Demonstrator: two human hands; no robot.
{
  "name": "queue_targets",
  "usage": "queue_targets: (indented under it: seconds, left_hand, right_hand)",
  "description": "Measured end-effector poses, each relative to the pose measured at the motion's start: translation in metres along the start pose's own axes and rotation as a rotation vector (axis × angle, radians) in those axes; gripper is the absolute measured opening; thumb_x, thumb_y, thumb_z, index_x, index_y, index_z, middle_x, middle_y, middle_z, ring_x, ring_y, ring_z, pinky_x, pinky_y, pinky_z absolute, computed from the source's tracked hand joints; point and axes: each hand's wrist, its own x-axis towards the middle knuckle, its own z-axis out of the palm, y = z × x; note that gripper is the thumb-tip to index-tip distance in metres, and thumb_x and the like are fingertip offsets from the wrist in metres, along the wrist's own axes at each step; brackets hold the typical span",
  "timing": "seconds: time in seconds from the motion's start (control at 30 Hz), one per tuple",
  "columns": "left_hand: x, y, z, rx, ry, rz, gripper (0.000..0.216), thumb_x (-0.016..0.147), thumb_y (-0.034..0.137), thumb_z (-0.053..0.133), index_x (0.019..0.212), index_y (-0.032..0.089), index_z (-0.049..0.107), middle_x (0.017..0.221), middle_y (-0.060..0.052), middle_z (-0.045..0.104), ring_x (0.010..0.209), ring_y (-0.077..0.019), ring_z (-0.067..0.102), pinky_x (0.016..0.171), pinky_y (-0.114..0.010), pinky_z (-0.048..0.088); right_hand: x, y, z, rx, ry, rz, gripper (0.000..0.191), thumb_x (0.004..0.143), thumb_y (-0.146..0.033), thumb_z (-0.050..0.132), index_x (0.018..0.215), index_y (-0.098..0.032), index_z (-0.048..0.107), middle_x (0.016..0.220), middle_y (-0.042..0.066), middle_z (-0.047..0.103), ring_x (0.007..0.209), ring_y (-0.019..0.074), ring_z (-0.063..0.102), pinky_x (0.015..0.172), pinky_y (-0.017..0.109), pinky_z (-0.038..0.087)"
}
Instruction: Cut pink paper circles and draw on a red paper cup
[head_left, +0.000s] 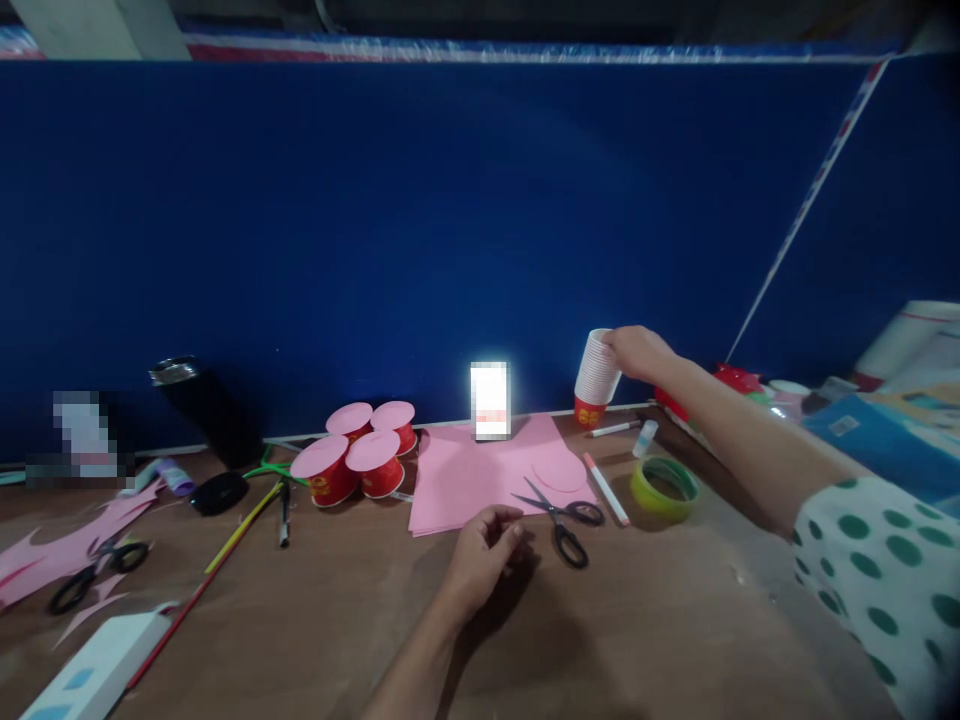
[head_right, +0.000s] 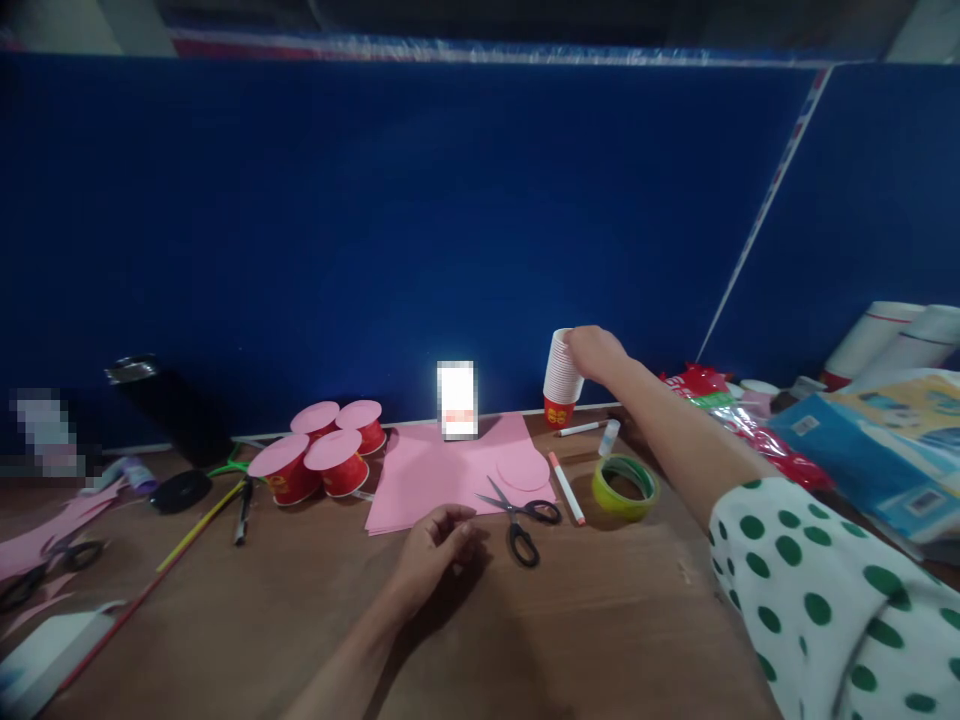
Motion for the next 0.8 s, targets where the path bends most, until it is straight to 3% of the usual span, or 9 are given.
queue_targets:
  seconds: [0.2, 0.33, 0.43, 0.57, 0.67, 0.73, 0.8]
  left_hand:
    - [0.001, -0.002, -0.001, -0.016, -0.016, 0.017, 0.042, 0.070, 0.045, 0.069, 0.095, 0.014, 0.057, 0.082, -0.008, 0.068, 0.063, -0.0127, 0.057, 0.059, -0.025, 0.043]
    - [0.002, -0.003, -0.001, -0.010, -0.013, 0.009, 0.042, 0.070, 0.046, 0.068, 0.095, 0.014, 0.057, 0.080, -0.007, 0.068, 0.061, -0.0128, 0.058, 0.058, -0.025, 0.043]
    - [0.002, -0.006, -0.001, -0.033, -0.013, 0.013, 0.042, 0.070, 0.046, 0.069, 0.095, 0.014, 0.057, 0.079, -0.007, 0.067, 0.065, -0.0144, 0.059, 0.060, -0.027, 0.045]
    - [0.003, -0.007, -0.001, -0.082, -0.004, 0.009, 0.041, 0.069, 0.045, 0.070, 0.094, 0.015, 0.058, 0.081, -0.007, 0.067, 0.068, -0.0151, 0.060, 0.061, -0.027, 0.045]
    - [0.001, -0.002, 0.000, -0.097, -0.003, 0.024, 0.039, 0.069, 0.043, 0.071, 0.092, 0.014, 0.059, 0.073, -0.003, 0.064, 0.061, -0.0111, 0.056, 0.056, -0.023, 0.042]
    - [-0.002, 0.004, 0.001, -0.096, -0.005, 0.018, 0.039, 0.068, 0.044, 0.072, 0.090, 0.014, 0.060, 0.068, -0.002, 0.062, 0.057, -0.0097, 0.054, 0.053, -0.021, 0.040]
    - [-0.005, 0.010, 0.002, -0.096, -0.011, 0.020, 0.042, 0.068, 0.045, 0.072, 0.094, 0.014, 0.061, 0.072, -0.004, 0.064, 0.060, -0.0107, 0.057, 0.058, -0.023, 0.044]
  right_hand:
    - [0.006, -0.001, -0.013, 0.022, 0.020, 0.104, 0.019, 0.079, -0.032, 0.064, 0.079, -0.015, 0.071, 0.083, 0.009, 0.069, 0.082, 0.0237, 0.065, 0.068, 0.030, 0.045]
    - [0.003, -0.002, -0.020, 0.049, 0.106, 0.197, 0.037, 0.071, -0.047, 0.068, 0.091, -0.016, 0.069, 0.092, 0.010, 0.068, 0.086, 0.0265, 0.063, 0.066, 0.032, 0.044]
    - [0.000, 0.000, -0.026, 0.100, 0.225, 0.262, 0.044, 0.077, -0.052, 0.060, 0.099, -0.014, 0.066, 0.095, 0.014, 0.067, 0.087, 0.0271, 0.061, 0.067, 0.033, 0.044]
    - [-0.010, -0.001, -0.041, 0.167, 0.433, 0.320, 0.049, 0.090, -0.047, 0.044, 0.109, -0.005, 0.061, 0.106, 0.022, 0.062, 0.096, 0.0283, 0.057, 0.074, 0.036, 0.041]
    - [-0.037, -0.018, -0.044, 0.261, 0.627, 0.188, 0.041, 0.094, -0.040, 0.039, 0.103, -0.007, 0.061, 0.109, 0.021, 0.059, 0.103, 0.0271, 0.052, 0.084, 0.038, 0.039]
    - [-0.071, -0.041, -0.034, 0.410, 0.607, 0.033, 0.035, 0.094, -0.038, 0.038, 0.094, -0.014, 0.062, 0.097, 0.014, 0.063, 0.098, 0.0244, 0.054, 0.085, 0.035, 0.041]
    - [-0.112, -0.070, -0.013, 0.641, 0.488, -0.067, 0.032, 0.095, -0.035, 0.036, 0.095, -0.017, 0.062, 0.087, 0.009, 0.063, 0.085, 0.0214, 0.058, 0.078, 0.032, 0.046]
